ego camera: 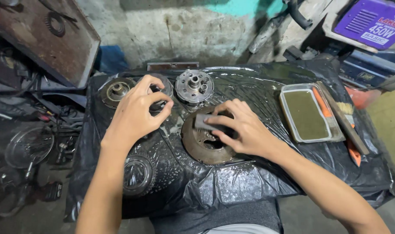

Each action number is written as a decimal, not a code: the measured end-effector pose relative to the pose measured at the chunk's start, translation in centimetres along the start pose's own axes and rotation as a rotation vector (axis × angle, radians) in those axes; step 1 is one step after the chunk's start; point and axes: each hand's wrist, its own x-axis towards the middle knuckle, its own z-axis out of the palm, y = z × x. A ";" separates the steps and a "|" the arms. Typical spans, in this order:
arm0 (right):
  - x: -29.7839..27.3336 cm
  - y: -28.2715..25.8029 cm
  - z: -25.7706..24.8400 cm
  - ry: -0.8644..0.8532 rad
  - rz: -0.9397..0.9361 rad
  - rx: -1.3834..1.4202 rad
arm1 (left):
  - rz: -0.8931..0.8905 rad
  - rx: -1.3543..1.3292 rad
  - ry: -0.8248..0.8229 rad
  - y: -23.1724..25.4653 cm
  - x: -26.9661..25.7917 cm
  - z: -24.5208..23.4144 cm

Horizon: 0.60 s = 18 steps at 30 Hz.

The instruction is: The person scrubs a circular metal part with a sanding block and then uses a brush to clean it. They also handle and move other mechanical components, including gears and a clutch assembly, on a black plastic-covered workbench.

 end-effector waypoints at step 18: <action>-0.3 0.6 0.8 -0.042 -0.054 0.063 | 0.020 0.018 0.032 -0.3 -0.1 -0.2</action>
